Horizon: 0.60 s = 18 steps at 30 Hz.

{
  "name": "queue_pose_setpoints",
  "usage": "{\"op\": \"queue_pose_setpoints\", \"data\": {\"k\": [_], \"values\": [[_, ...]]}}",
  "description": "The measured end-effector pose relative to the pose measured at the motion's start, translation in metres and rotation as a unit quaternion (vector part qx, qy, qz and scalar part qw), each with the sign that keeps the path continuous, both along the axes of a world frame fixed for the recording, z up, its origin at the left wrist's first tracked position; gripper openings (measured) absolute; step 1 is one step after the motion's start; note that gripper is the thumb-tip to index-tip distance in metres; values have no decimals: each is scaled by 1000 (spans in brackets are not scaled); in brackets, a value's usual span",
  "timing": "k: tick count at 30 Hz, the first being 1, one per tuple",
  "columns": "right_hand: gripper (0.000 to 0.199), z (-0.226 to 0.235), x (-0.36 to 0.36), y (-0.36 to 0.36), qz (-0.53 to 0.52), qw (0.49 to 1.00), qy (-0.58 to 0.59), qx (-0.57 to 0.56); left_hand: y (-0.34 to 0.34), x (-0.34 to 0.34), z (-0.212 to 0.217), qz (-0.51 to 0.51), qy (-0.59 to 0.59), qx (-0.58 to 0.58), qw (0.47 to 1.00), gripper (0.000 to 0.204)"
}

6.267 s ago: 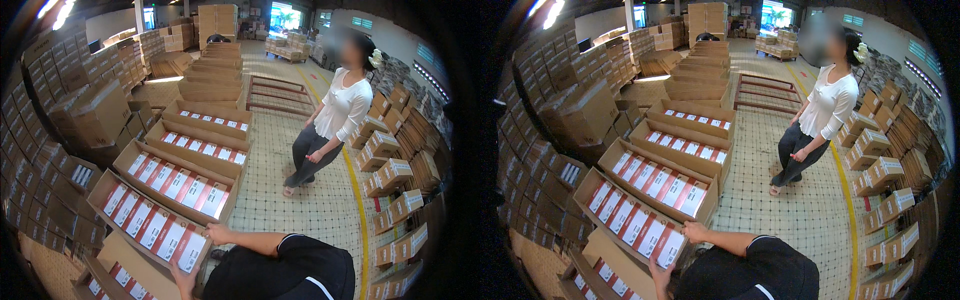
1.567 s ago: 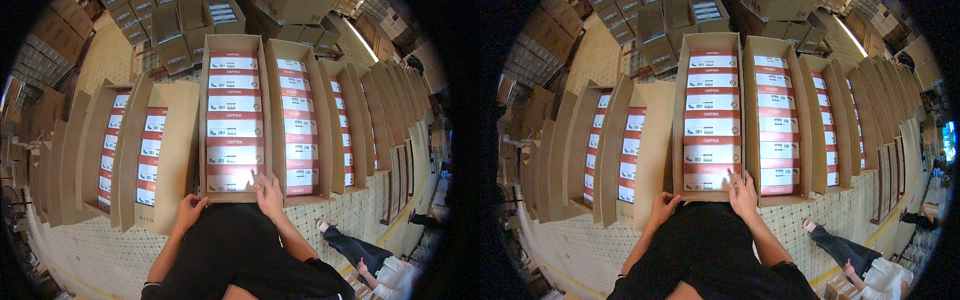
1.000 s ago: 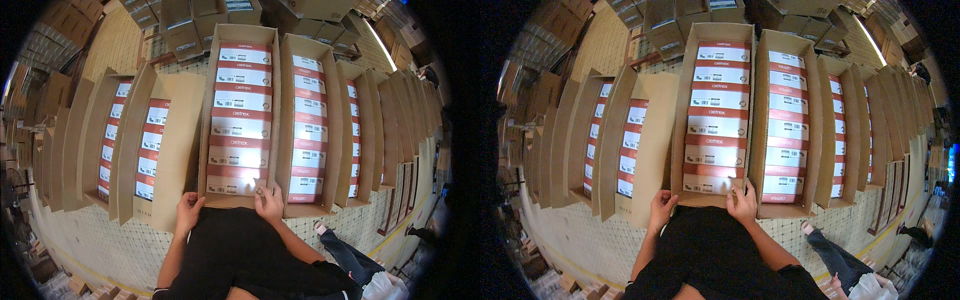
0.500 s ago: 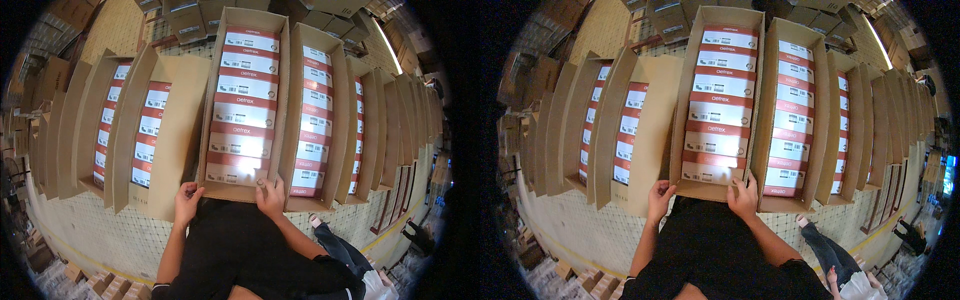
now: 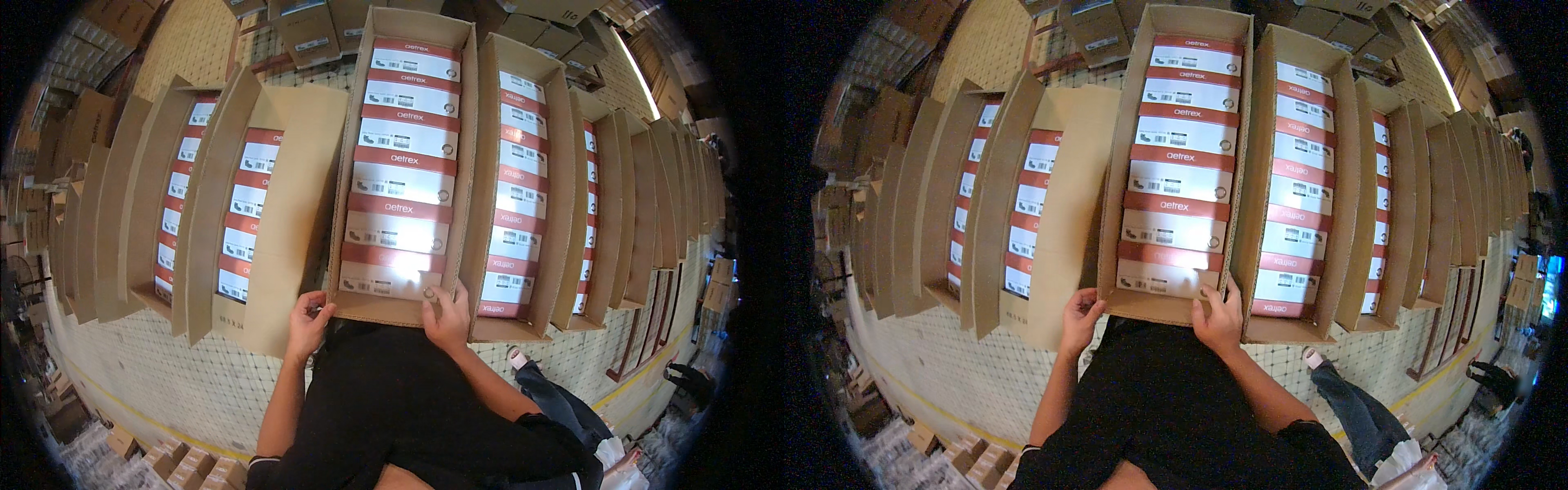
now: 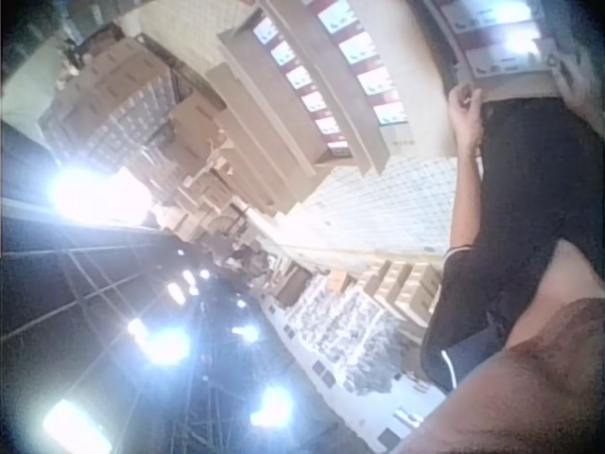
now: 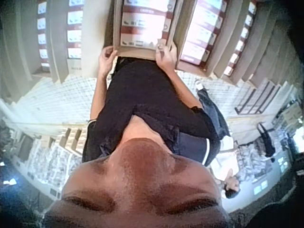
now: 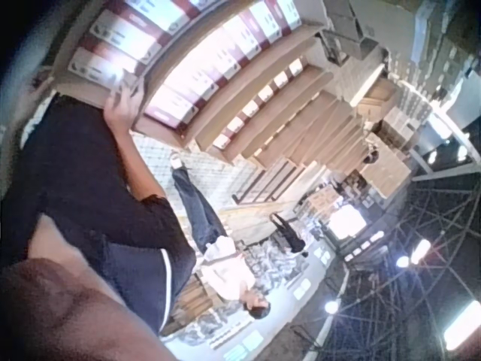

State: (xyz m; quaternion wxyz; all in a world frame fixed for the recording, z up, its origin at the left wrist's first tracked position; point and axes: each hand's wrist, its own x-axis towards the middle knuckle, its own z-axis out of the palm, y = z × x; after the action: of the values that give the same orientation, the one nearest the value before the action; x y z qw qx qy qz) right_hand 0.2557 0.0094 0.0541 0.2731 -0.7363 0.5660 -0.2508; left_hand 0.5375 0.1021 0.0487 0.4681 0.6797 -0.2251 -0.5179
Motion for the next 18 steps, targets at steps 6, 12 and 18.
{"op": "queue_pose_setpoints", "data": {"k": [6,12,18], "values": [[33,-3,-2,1,0,1000,1,3,3,1,-9,4,13,-20,1000,33],[33,-4,-1,1,1,1000,-10,5,2,4,-6,-14,8,-24,1000,33],[32,-2,-1,-1,3,1000,-4,-2,-1,4,-2,-28,-13,-2,1000,32]]}}
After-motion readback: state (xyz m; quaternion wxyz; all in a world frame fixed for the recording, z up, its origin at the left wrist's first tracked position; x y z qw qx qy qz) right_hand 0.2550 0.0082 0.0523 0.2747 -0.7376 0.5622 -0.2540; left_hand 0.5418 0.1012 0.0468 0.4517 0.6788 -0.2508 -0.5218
